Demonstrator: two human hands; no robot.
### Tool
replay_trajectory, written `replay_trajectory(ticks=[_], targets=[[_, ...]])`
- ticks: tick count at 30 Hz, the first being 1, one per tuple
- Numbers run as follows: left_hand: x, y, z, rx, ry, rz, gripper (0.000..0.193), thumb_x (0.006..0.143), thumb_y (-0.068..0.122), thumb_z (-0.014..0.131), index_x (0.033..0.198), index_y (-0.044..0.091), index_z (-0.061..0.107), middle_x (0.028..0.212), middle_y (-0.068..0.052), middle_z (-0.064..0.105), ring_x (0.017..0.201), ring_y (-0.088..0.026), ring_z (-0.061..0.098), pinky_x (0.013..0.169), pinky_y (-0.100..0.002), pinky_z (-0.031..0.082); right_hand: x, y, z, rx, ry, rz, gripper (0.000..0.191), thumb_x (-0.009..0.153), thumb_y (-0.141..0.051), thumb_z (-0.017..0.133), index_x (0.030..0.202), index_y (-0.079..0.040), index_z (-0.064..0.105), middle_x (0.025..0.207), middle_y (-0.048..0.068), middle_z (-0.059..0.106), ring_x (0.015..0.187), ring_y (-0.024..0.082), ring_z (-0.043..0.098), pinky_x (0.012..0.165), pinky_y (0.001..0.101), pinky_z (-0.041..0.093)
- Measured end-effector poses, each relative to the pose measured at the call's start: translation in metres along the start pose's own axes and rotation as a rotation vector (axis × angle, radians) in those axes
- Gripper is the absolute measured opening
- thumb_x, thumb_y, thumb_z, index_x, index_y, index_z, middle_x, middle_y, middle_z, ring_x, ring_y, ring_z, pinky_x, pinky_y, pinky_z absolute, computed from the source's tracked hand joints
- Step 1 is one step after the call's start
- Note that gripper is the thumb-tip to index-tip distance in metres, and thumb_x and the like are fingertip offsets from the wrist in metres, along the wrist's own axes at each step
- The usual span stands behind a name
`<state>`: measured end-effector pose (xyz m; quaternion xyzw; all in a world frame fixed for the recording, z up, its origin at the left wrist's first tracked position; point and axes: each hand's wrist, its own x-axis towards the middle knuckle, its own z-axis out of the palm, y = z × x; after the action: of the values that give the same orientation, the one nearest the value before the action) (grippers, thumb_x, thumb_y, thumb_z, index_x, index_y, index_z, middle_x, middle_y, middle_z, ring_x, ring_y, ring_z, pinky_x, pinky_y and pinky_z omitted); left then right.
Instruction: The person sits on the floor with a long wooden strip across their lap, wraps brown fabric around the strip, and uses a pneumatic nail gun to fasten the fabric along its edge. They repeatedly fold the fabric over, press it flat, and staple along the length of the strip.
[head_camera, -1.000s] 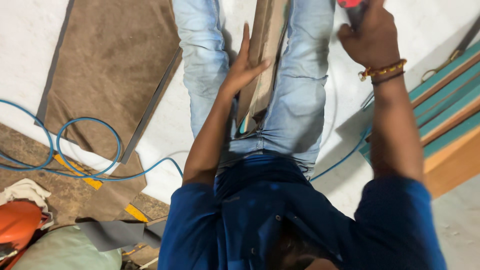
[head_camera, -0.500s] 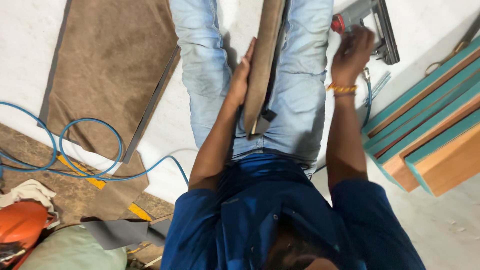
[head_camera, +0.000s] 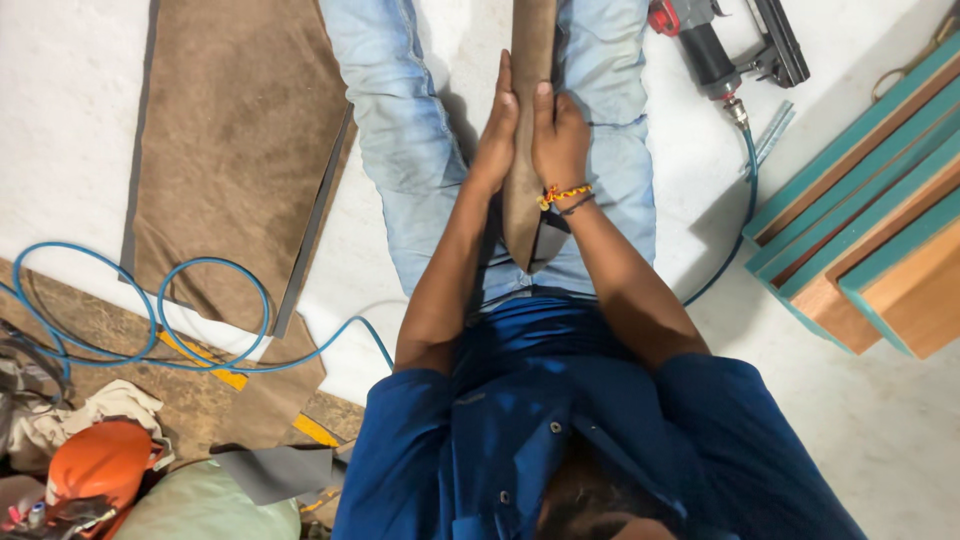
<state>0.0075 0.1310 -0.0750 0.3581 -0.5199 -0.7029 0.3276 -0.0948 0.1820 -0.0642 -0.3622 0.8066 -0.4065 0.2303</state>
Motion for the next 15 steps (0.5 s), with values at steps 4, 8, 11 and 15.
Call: replay_trajectory(ticks=[4, 8, 11, 15], targets=[[0.004, -0.005, -0.013, -0.244, 0.084, -0.134, 0.075, 0.112, 0.055, 0.030, 0.168, 0.005, 0.023, 0.175, -0.015, 0.023, 0.162, -0.029, 0.023, 0.132, -0.038, 0.018, -0.001, 0.004, 0.000, 0.009, -0.052, 0.054, 0.055, 0.106, -0.047, 0.055, 0.079, 0.001, 0.055, 0.069, 0.021, 0.058, 0.063, 0.037, 0.056, 0.062, 0.0447, 0.045], [0.006, -0.016, -0.013, -0.147, 0.219, -0.180, 0.068, 0.112, 0.050, 0.030, 0.165, 0.007, 0.031, 0.172, -0.015, 0.031, 0.158, -0.027, 0.029, 0.124, -0.038, 0.025, -0.011, 0.014, -0.004, 0.084, -0.089, -0.019, 0.045, 0.110, -0.041, 0.052, 0.095, 0.001, 0.059, 0.087, 0.023, 0.062, 0.080, 0.036, 0.059, 0.073, 0.0434, 0.048], [-0.006, -0.013, -0.003, -0.286, 0.105, -0.138, 0.065, 0.116, 0.050, 0.030, 0.167, 0.009, 0.027, 0.173, -0.014, 0.031, 0.158, -0.027, 0.032, 0.130, -0.037, 0.025, -0.038, 0.017, -0.014, 0.168, -0.133, -0.151, 0.038, 0.114, -0.036, 0.049, 0.119, 0.001, 0.056, 0.110, 0.021, 0.059, 0.104, 0.032, 0.058, 0.095, 0.0409, 0.046], [-0.042, 0.000, 0.014, -0.402, 0.068, -0.228, 0.069, 0.111, 0.053, 0.027, 0.168, 0.017, 0.011, 0.174, -0.004, 0.017, 0.157, -0.020, 0.024, 0.128, -0.034, 0.024, -0.067, 0.007, -0.023, 0.455, -0.145, -0.122, 0.045, 0.116, -0.036, 0.044, 0.144, 0.000, 0.044, 0.140, 0.015, 0.049, 0.133, 0.026, 0.047, 0.117, 0.0359, 0.035]])
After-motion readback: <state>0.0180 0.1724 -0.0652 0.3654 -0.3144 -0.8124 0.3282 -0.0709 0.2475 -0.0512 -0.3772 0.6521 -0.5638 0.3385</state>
